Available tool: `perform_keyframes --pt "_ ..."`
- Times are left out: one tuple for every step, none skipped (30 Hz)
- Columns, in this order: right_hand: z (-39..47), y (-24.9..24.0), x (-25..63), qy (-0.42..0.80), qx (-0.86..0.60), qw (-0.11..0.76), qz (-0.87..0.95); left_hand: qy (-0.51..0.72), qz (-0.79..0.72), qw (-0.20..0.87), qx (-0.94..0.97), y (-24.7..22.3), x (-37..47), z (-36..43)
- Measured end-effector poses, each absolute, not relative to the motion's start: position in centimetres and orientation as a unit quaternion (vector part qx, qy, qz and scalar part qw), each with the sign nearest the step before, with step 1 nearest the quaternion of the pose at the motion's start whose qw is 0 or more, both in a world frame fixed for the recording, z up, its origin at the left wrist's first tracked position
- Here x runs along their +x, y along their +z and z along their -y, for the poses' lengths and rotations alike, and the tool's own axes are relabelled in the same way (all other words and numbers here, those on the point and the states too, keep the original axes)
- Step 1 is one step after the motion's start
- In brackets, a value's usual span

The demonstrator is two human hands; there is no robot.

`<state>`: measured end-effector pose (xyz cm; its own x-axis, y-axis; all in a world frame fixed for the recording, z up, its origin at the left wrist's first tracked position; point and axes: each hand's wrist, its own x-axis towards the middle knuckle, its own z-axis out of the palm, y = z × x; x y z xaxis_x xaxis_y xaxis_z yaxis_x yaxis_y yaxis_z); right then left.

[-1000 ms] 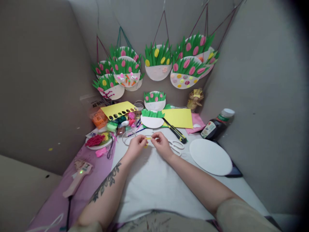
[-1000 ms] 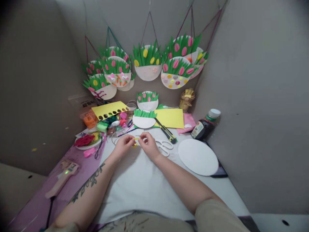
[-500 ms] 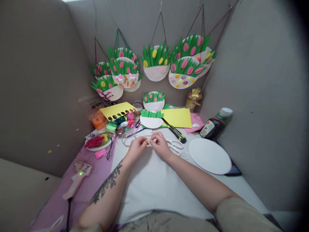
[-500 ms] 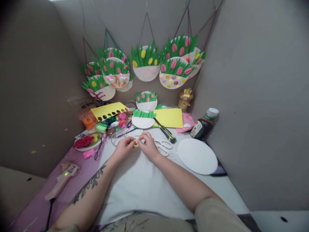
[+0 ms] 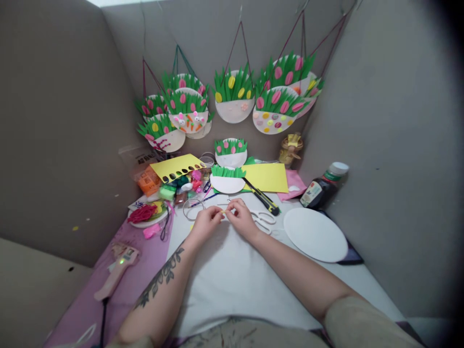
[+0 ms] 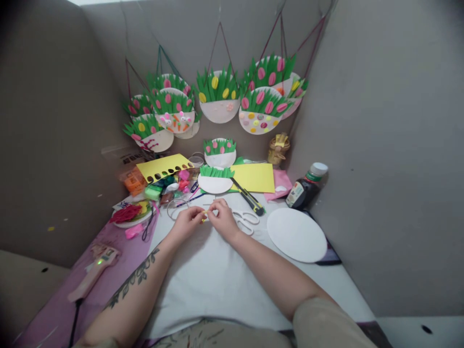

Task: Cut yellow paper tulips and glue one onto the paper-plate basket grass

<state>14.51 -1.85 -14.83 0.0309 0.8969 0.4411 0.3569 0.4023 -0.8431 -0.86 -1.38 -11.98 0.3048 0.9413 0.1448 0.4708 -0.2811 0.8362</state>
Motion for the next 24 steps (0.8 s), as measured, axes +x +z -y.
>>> perform_keyframes --pt "1.85 -14.83 14.51 0.253 -0.484 0.531 0.648 0.333 -0.486 0.351 0.728 -11.97 -0.84 1.4" --pt "1.84 -14.85 14.51 0.251 -0.485 0.533 0.647 0.332 -0.486 0.349 0.729 -11.96 -0.83 1.41" --pt "1.81 -14.88 14.52 0.25 -0.485 0.533 0.647 0.33 -0.486 0.346 0.731 -11.95 -0.81 1.43" --pt "1.78 -14.93 14.54 0.249 -0.484 0.533 0.648 0.329 -0.488 0.343 0.732 -11.94 -0.79 1.44" --pt "1.74 -14.99 14.56 0.247 -0.485 0.532 0.648 0.328 -0.489 0.341 0.733 -11.94 -0.77 1.46" --pt "1.7 -15.04 14.59 0.246 -0.485 0.531 0.65 0.327 -0.49 0.341 0.733 -11.95 -0.75 1.47" --pt "1.67 -15.1 14.62 0.244 -0.486 0.529 0.651 0.327 -0.491 0.34 0.732 -11.96 -0.73 1.48" --pt "1.63 -15.14 14.65 0.241 -0.486 0.528 0.653 0.327 -0.492 0.341 0.731 -11.97 -0.71 1.5" --pt "1.61 -15.16 14.67 0.238 -0.487 0.526 0.656 0.327 -0.492 0.342 0.731 -11.99 -0.68 1.51" --pt "1.59 -15.18 14.7 0.233 -0.488 0.524 0.658 0.328 -0.491 0.343 0.73 -12.01 -0.65 1.52" --pt "1.59 -15.18 14.71 0.23 -0.488 0.522 0.661 0.329 -0.49 0.345 0.73 -12.04 -0.62 1.54" --pt "1.6 -15.16 14.72 0.226 -0.488 0.52 0.664 0.332 -0.489 0.346 0.729 -12.07 -0.59 1.56" --pt "1.62 -15.14 14.72 0.223 -0.487 0.518 0.668 0.335 -0.49 0.346 0.727 -12.11 -0.57 1.57" --pt "1.65 -15.12 14.71 0.221 -0.485 0.515 0.672 0.336 -0.492 0.345 0.725 -12.15 -0.55 1.59" --pt "1.68 -15.09 14.7 0.219 -0.484 0.512 0.675 0.337 -0.495 0.342 0.724 -12.19 -0.54 1.59" --pt "1.72 -15.06 14.68 0.217 -0.482 0.511 0.678 0.336 -0.499 0.338 0.724 -12.22 -0.54 1.59" --pt "1.76 -15.03 14.66 0.215 -0.48 0.509 0.681 0.334 -0.502 0.333 0.725 -12.26 -0.55 1.59" --pt "1.79 -15.01 14.65 0.214 -0.479 0.508 0.683 0.333 -0.504 0.328 0.726 -12.28 -0.57 1.57" --pt "1.81 -15.0 14.65 0.213 -0.478 0.508 0.685 0.331 -0.506 0.323 0.729 -12.3 -0.6 1.54" --pt "1.82 -15.0 14.65 0.212 -0.476 0.508 0.686 0.33 -0.507 0.317 0.73 -12.31 -0.63 1.51" --pt "1.81 -15.02 14.67 0.212 -0.475 0.508 0.687 0.329 -0.508 0.313 0.732 -12.33 -0.67 1.48" --pt "1.78 -15.05 14.68 0.211 -0.475 0.507 0.687 0.327 -0.51 0.309 0.733 -12.34 -0.69 1.45" --pt "1.74 -15.1 14.7 0.21 -0.475 0.509 0.687 0.326 -0.51 0.306 0.735 -12.35 -0.72 1.42" --pt "1.68 -15.16 14.71 0.209 -0.476 0.51 0.685 0.325 -0.51 0.302 0.737 -12.36 -0.74 1.4"
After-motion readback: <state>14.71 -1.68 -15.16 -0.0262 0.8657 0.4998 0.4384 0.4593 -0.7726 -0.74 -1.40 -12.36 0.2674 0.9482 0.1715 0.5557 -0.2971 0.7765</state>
